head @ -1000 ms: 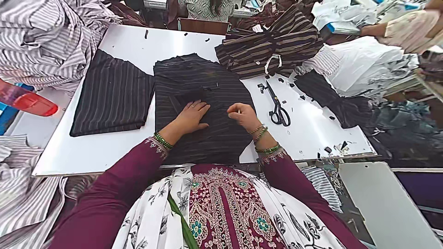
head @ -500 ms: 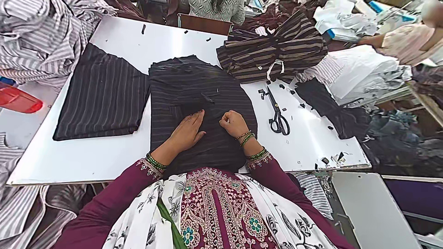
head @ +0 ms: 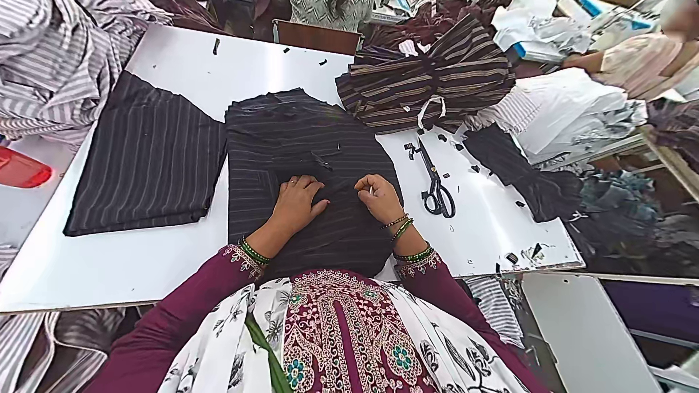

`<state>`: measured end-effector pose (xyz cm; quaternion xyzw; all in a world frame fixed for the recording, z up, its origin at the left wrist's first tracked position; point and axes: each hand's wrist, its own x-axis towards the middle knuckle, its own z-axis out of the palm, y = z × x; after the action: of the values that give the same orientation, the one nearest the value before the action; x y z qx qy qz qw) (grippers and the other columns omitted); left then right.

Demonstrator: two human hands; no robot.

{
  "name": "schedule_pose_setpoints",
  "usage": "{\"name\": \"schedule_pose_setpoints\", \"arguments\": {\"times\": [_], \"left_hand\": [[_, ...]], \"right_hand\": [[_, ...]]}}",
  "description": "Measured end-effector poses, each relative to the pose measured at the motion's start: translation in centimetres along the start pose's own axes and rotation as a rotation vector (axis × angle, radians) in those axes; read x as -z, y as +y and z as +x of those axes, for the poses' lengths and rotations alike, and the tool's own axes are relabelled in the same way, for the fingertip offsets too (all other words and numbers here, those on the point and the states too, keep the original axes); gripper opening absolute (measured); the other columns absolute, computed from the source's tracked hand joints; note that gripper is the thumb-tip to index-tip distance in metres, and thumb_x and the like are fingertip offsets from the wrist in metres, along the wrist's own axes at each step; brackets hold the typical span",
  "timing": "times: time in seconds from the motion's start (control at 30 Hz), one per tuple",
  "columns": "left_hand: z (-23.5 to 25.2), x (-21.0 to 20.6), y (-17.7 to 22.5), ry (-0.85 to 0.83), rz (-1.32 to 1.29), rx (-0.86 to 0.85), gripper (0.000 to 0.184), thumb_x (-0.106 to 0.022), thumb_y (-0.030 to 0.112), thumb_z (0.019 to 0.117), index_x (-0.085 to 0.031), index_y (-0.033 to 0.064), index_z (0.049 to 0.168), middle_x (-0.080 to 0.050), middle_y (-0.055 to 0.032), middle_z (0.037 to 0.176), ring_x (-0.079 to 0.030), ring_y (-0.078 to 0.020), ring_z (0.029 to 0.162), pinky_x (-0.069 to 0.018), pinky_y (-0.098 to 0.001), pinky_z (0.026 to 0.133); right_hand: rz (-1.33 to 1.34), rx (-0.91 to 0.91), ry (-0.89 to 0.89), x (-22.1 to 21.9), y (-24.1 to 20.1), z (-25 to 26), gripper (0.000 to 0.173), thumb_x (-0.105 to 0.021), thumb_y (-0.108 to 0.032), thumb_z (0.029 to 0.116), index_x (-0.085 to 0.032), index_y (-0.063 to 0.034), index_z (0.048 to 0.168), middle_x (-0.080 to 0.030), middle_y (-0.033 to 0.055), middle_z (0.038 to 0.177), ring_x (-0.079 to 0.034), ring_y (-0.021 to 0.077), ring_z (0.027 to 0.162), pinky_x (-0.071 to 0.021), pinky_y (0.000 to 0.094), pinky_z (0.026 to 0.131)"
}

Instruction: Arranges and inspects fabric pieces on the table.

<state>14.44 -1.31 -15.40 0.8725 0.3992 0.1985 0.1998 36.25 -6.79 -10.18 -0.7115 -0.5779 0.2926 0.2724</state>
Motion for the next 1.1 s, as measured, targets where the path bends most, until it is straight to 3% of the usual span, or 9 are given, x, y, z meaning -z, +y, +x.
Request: {"name": "schedule_pose_setpoints", "arguments": {"times": [0.17, 0.33, 0.5, 0.63, 0.7, 0.8, 0.9, 0.97, 1.1], "left_hand": [[0.0, 0.1, -0.2, 0.007, -0.033, 0.014, 0.054, -0.070, 0.036, 0.0947, -0.062, 0.0016, 0.136, -0.063, -0.0219, 0.134, -0.056, -0.0440, 0.127, -0.0427, -0.0648, 0.099], [-0.5, 0.5, -0.5, 0.024, -0.077, 0.027, 0.079, -0.076, 0.040, 0.0883, -0.048, -0.0038, 0.147, -0.055, -0.0277, 0.142, -0.053, -0.0460, 0.132, -0.0397, -0.0648, 0.107], [-0.8, 1.3, -0.6, -0.270, 0.097, 0.007, 0.088, -0.062, 0.060, 0.0940, -0.042, -0.0022, 0.153, -0.050, -0.0269, 0.149, -0.040, -0.0424, 0.146, -0.0192, -0.0573, 0.123], [-0.6, 1.6, -0.3, -0.409, 0.173, -0.005, 0.088, -0.046, 0.065, 0.0995, -0.033, 0.0020, 0.159, -0.039, -0.0230, 0.160, -0.029, -0.0393, 0.153, -0.0103, -0.0592, 0.124], [-0.7, 1.2, -0.4, -0.282, 0.137, -0.038, 0.072, -0.046, 0.056, 0.1034, -0.047, 0.0018, 0.151, -0.051, -0.0235, 0.150, -0.043, -0.0416, 0.144, -0.0212, -0.0609, 0.121], [-0.4, 0.2, -0.4, 0.026, -0.022, -0.105, 0.033, -0.053, 0.019, 0.1032, -0.073, -0.0020, 0.117, -0.070, -0.0241, 0.117, -0.065, -0.0439, 0.116, -0.0453, -0.0628, 0.102], [-0.1, 1.1, -0.2, 0.102, -0.269, 0.025, 0.027, -0.049, 0.006, 0.1044, -0.070, -0.0102, 0.101, -0.070, -0.0247, 0.099, -0.068, -0.0374, 0.100, -0.0514, -0.0543, 0.093], [-0.2, 1.7, -0.9, 0.182, -0.451, 0.140, 0.025, -0.045, 0.007, 0.1068, -0.063, -0.0071, 0.097, -0.061, -0.0145, 0.086, -0.059, -0.0195, 0.080, -0.0485, -0.0371, 0.077], [-0.6, 2.7, -1.9, 0.300, -0.953, 0.370, 0.018, -0.039, 0.011, 0.1104, -0.056, 0.0062, 0.108, -0.061, 0.0039, 0.088, -0.061, 0.0013, 0.077, -0.0530, -0.0194, 0.075]], "right_hand": [[-0.212, 0.264, 0.024, -2.0, -0.8, 1.4, 0.024, -0.068, -0.005, 0.0920, -0.075, -0.0020, 0.115, -0.064, 0.0187, 0.103, -0.064, 0.0313, 0.093, -0.0547, 0.0467, 0.082], [-0.239, 0.416, 0.059, -2.4, -1.0, 1.5, 0.011, -0.064, -0.003, 0.0920, -0.072, 0.0038, 0.092, -0.063, 0.0191, 0.093, -0.065, 0.0327, 0.085, -0.0551, 0.0466, 0.072], [-0.266, 0.320, -0.042, -2.0, -0.1, 0.3, 0.017, -0.058, -0.005, 0.0971, -0.072, 0.0044, 0.098, -0.064, 0.0200, 0.100, -0.066, 0.0324, 0.091, -0.0553, 0.0457, 0.080], [-0.086, 0.127, 0.055, -0.9, 1.1, -0.1, 0.020, -0.055, -0.002, 0.0976, -0.073, 0.0033, 0.105, -0.063, 0.0169, 0.096, -0.061, 0.0273, 0.089, -0.0509, 0.0426, 0.081], [-0.010, 0.038, 0.056, 0.0, 1.2, -0.4, 0.016, -0.059, -0.006, 0.0986, -0.073, 0.0014, 0.100, -0.059, 0.0113, 0.087, -0.055, 0.0204, 0.081, -0.0463, 0.0381, 0.075], [-0.049, -0.074, -0.112, 0.2, 0.5, -0.4, 0.028, -0.066, -0.026, 0.1006, -0.072, 0.0014, 0.098, -0.063, 0.0122, 0.090, -0.058, 0.0219, 0.084, -0.0468, 0.0418, 0.081], [-0.113, -0.075, -0.169, -1.1, -0.7, 0.1, 0.031, -0.067, -0.029, 0.1001, -0.071, 0.0010, 0.097, -0.062, 0.0121, 0.092, -0.058, 0.0247, 0.087, -0.0471, 0.0449, 0.083], [-0.121, -0.025, -0.148, -2.0, -1.0, 0.3, 0.023, -0.065, -0.019, 0.1001, -0.069, 0.0029, 0.093, -0.061, 0.0143, 0.091, -0.060, 0.0275, 0.086, -0.0481, 0.0465, 0.081], [-0.094, 0.050, -0.106, -2.5, -0.6, 0.6, 0.020, -0.064, -0.012, 0.0976, -0.067, 0.0045, 0.086, -0.060, 0.0164, 0.087, -0.060, 0.0306, 0.086, -0.0479, 0.0493, 0.079]]}}
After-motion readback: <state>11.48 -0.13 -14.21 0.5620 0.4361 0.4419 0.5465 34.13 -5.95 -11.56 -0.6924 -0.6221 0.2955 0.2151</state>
